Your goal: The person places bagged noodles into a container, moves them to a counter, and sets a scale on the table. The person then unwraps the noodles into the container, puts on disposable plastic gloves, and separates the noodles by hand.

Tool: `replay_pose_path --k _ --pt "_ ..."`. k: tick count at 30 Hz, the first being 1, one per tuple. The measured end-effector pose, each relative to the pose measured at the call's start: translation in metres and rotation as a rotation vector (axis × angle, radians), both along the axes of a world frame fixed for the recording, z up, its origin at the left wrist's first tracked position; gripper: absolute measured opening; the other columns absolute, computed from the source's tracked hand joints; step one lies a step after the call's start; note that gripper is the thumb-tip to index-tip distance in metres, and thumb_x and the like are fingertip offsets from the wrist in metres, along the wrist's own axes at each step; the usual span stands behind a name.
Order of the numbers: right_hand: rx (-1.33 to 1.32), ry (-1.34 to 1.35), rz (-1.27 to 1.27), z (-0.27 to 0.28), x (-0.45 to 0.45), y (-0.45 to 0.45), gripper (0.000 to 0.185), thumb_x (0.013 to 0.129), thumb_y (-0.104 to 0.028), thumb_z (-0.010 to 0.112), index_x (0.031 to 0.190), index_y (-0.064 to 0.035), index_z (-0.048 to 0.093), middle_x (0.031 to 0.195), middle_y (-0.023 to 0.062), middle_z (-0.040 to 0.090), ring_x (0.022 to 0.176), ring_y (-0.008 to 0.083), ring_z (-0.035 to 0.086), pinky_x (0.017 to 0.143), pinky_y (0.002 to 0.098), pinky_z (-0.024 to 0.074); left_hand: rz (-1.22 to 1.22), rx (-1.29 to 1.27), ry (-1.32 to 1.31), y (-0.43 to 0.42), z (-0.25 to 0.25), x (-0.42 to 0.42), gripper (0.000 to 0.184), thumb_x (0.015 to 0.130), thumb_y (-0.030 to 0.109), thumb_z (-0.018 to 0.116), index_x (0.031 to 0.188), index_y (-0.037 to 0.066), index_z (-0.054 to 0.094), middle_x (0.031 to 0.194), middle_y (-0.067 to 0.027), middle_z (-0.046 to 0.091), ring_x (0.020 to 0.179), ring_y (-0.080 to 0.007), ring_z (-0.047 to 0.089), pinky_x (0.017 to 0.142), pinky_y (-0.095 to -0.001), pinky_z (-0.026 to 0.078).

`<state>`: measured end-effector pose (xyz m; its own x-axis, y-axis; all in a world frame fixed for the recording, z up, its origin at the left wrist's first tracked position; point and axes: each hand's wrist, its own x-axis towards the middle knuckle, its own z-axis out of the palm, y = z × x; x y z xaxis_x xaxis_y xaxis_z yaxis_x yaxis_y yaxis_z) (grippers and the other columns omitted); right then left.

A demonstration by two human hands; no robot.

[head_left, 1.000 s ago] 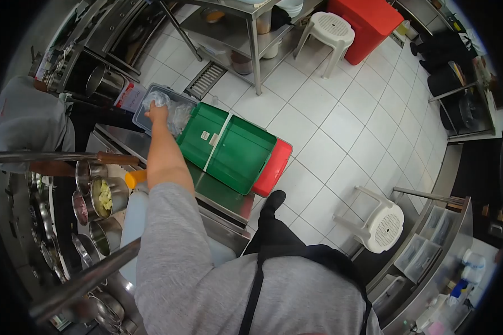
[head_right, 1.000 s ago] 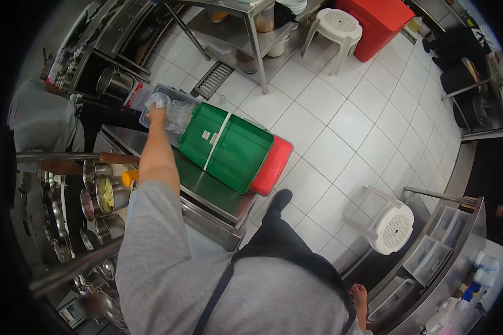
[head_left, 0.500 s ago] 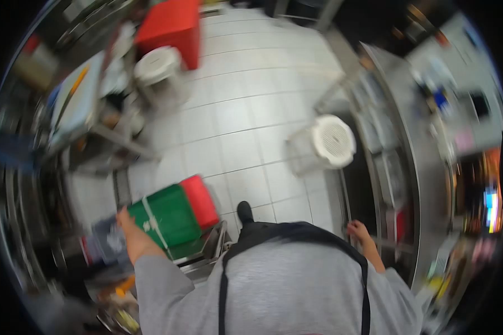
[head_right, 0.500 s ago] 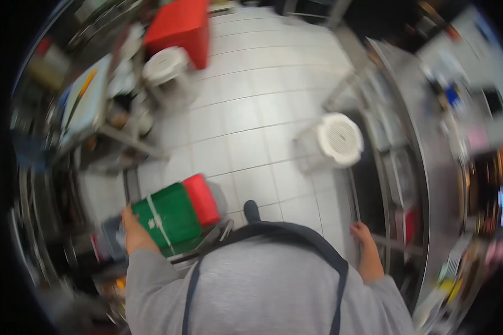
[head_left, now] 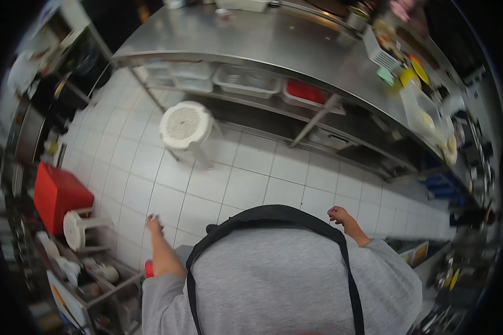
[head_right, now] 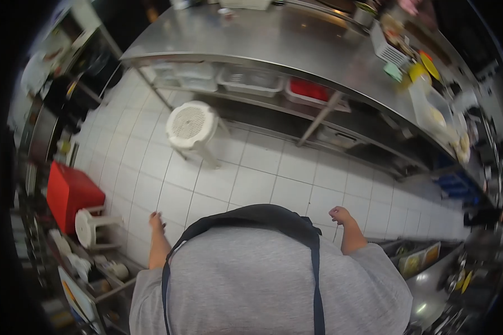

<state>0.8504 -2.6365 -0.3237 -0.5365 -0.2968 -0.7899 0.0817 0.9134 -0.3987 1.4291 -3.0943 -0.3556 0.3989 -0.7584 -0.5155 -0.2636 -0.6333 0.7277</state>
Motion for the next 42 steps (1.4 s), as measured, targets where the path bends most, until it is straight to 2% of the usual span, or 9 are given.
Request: replay_pose_path --k 4,8,21,22,23,29,32,39,42 --pt "0.025 -0.080 -0.181 -0.020 -0.016 0.078 0.027 0.074 -0.025 0.063 0.094 -0.0075 0.056 0.079 0.0064 0.060 0.064 0.0153 0.060 0.044 0.0283 0.0444 -0.951 -0.293 -0.130 0.016 -0.036 -0.237 0.041 0.068 0.018 0.069 0.104 0.002 0.056 0.109 -0.0166 0.051 0.110 -0.0299 0.041 0.094 -0.0392 0.033" --pt "0.033 -0.049 -0.309 -0.027 -0.025 0.132 0.028 0.074 -0.026 0.062 0.094 -0.0070 0.056 0.079 0.0075 0.061 0.063 0.0147 0.060 0.043 0.0283 0.0445 -1.569 -0.470 0.073 0.076 0.042 -0.413 0.035 0.071 0.017 0.067 0.103 0.008 0.057 0.121 -0.0195 0.040 0.112 -0.0330 0.040 0.093 -0.0393 0.037" --pt "-0.188 -0.098 -0.330 -0.049 -0.062 0.096 0.031 0.072 -0.032 0.066 0.091 -0.0071 0.059 0.078 0.0043 0.062 0.065 0.0132 0.060 0.045 0.0275 0.0436 -1.385 0.346 -0.309 0.000 -0.127 -0.352 0.035 0.072 0.021 0.066 0.104 0.012 0.056 0.089 -0.0116 0.061 0.075 -0.0247 0.059 0.060 -0.0361 0.050" --pt "-0.236 -0.102 -0.355 -0.030 -0.081 0.077 0.030 0.074 -0.031 0.066 0.091 -0.0069 0.059 0.077 0.0038 0.062 0.064 0.0128 0.059 0.047 0.0272 0.0438 -1.490 0.391 -0.321 0.028 -0.010 -0.389 0.035 0.072 0.024 0.065 0.102 0.009 0.057 0.091 -0.0144 0.061 0.081 -0.0290 0.059 0.071 -0.0362 0.049" --pt "-0.292 -0.031 -0.361 -0.018 -0.101 0.060 0.029 0.075 -0.030 0.065 0.092 -0.0064 0.059 0.077 0.0038 0.061 0.065 0.0127 0.058 0.051 0.0268 0.0442 -1.451 0.440 -0.340 0.020 -0.057 -0.366 0.035 0.072 0.024 0.065 0.102 0.009 0.057 0.091 -0.0146 0.061 0.081 -0.0292 0.059 0.072 -0.0361 0.048" --pt "-0.679 0.360 -0.431 0.136 -0.257 -0.043 0.028 0.081 -0.024 0.060 0.101 -0.0054 0.058 0.085 0.0026 0.060 0.077 0.0107 0.056 0.067 0.0241 0.0431 -1.719 0.147 -0.327 -0.034 -0.131 -0.453 0.036 0.071 0.027 0.064 0.101 0.007 0.057 0.092 -0.0157 0.061 0.084 -0.0304 0.059 0.076 -0.0358 0.046" --pt "-0.871 0.498 -0.412 0.213 -0.337 -0.080 0.027 0.084 -0.024 0.056 0.105 -0.0072 0.055 0.090 0.0003 0.059 0.084 0.0099 0.055 0.071 0.0239 0.0422 -1.988 -0.573 -0.244 -0.058 -0.129 -0.569 0.037 0.071 0.028 0.064 0.101 0.006 0.057 0.092 -0.0162 0.061 0.085 -0.0311 0.059 0.078 -0.0356 0.046" --pt "-1.258 0.712 -0.484 0.356 -0.485 -0.138 0.026 0.087 -0.020 0.051 0.110 -0.0070 0.051 0.102 0.0031 0.056 0.096 0.0124 0.054 0.081 0.0286 0.0426 -1.768 -0.058 -0.001 -0.028 0.028 -0.711 0.039 0.075 0.028 0.059 0.107 0.005 0.056 0.081 -0.0114 0.061 0.067 -0.0201 0.058 0.059 -0.0329 0.047" --pt "-1.454 0.649 -0.519 0.390 -0.548 -0.146 0.028 0.088 -0.022 0.051 0.112 -0.0075 0.050 0.105 0.0028 0.055 0.101 0.0135 0.052 0.083 0.0284 0.0424 -2.024 -0.348 -0.141 -0.051 -0.134 -0.707 0.039 0.075 0.033 0.056 0.100 0.004 0.059 0.100 -0.0188 0.059 0.095 -0.0329 0.056 0.083 -0.0375 0.043"
